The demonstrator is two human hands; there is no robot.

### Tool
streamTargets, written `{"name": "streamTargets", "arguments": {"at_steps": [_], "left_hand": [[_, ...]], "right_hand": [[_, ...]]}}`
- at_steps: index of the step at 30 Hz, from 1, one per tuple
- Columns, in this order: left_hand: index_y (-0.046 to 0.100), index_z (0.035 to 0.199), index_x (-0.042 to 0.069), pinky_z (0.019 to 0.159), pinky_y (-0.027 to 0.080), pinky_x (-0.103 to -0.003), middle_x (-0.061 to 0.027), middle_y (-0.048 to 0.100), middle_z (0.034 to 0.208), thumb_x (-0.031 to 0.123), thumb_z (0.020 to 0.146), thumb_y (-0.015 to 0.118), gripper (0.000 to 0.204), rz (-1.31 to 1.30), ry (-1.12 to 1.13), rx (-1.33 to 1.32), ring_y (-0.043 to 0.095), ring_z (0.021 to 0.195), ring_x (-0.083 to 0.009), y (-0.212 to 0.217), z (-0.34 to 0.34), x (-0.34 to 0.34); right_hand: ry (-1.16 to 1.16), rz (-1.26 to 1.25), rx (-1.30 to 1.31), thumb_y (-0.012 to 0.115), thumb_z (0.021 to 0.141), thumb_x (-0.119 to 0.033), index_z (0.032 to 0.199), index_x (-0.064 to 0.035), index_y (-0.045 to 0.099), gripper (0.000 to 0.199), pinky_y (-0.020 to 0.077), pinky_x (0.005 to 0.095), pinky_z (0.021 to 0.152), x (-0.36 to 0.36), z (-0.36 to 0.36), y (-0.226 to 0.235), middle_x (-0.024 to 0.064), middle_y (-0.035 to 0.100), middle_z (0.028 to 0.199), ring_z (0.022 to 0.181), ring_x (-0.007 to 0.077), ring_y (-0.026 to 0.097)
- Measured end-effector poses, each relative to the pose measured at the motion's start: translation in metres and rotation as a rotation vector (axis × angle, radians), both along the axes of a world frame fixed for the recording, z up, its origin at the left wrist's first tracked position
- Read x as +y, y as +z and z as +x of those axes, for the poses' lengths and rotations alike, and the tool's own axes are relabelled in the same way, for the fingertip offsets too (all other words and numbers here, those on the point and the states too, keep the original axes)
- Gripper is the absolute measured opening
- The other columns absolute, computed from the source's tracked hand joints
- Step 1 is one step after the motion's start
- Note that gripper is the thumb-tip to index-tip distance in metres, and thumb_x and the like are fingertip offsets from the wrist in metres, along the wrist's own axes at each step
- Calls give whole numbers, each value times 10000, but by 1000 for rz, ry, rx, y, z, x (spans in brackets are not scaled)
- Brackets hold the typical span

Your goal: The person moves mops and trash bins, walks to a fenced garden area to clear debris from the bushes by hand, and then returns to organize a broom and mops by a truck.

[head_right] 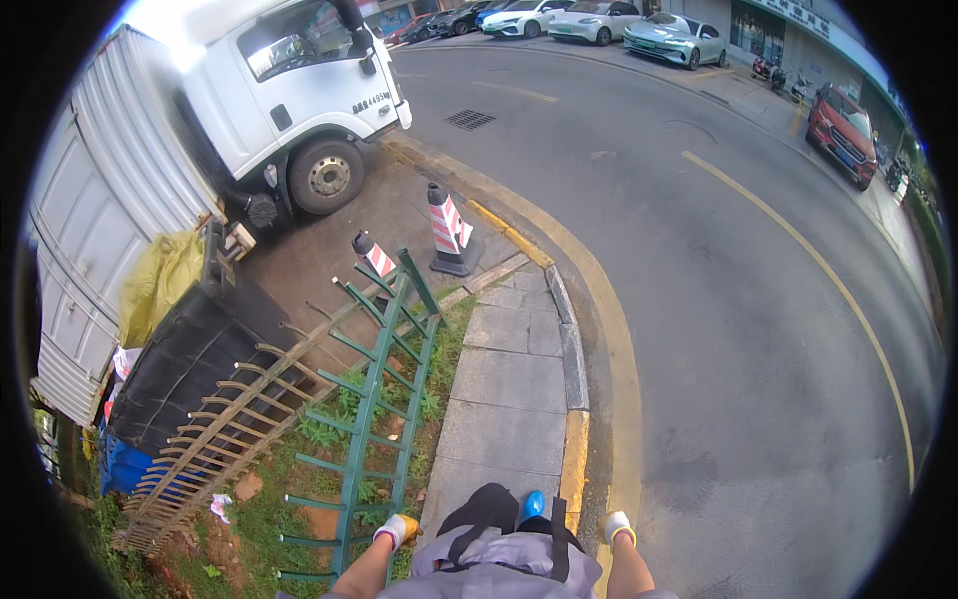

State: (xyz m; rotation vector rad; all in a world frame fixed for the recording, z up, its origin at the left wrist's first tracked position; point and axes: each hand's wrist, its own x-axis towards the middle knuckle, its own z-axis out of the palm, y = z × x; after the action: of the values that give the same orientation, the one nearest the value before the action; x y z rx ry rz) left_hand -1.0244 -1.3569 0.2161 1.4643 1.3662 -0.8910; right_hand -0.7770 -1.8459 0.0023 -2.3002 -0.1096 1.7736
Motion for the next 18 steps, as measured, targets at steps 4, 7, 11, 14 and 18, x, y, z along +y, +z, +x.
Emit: {"name": "streamTargets", "arguments": {"at_steps": [4,7,11,14,18], "left_hand": [[643,919,13,459,463,-354,-109,636,793,176,822,551,211,-24,23,110,607,576,-191,-9,59,33],[652,949,62,576,496,-379,-115,652,870,241,826,538,246,-42,-714,14,637,702,-242,-81,95,84],[651,1007,124,711,505,-380,-119,651,969,296,807,551,282,58,-1281,-84,637,862,-273,-102,216,166],[659,980,116,611,506,-377,-125,653,887,248,807,559,239,-3,-999,-178,639,723,-238,-91,362,203],[634,685,28,500,461,-386,-129,628,643,183,773,623,179,29,-146,52,602,523,-231,-55,482,258]], "right_hand": [[251,230,-552,598,737,-257,918,-131,663,230,507,333,704,215,195,152,81,665,879,792,254,639],[-333,458,-348,610,723,-191,899,-90,639,205,490,299,706,317,296,207,73,660,891,780,197,629],[279,386,-631,585,707,-201,926,-133,657,240,497,305,720,344,390,145,85,651,944,848,227,626],[820,-76,-379,662,692,-282,1015,-155,624,350,500,375,757,264,430,62,61,624,1042,943,258,607],[457,-127,-173,566,759,-270,852,-125,680,206,515,352,673,242,410,59,69,660,874,778,258,635]]}}
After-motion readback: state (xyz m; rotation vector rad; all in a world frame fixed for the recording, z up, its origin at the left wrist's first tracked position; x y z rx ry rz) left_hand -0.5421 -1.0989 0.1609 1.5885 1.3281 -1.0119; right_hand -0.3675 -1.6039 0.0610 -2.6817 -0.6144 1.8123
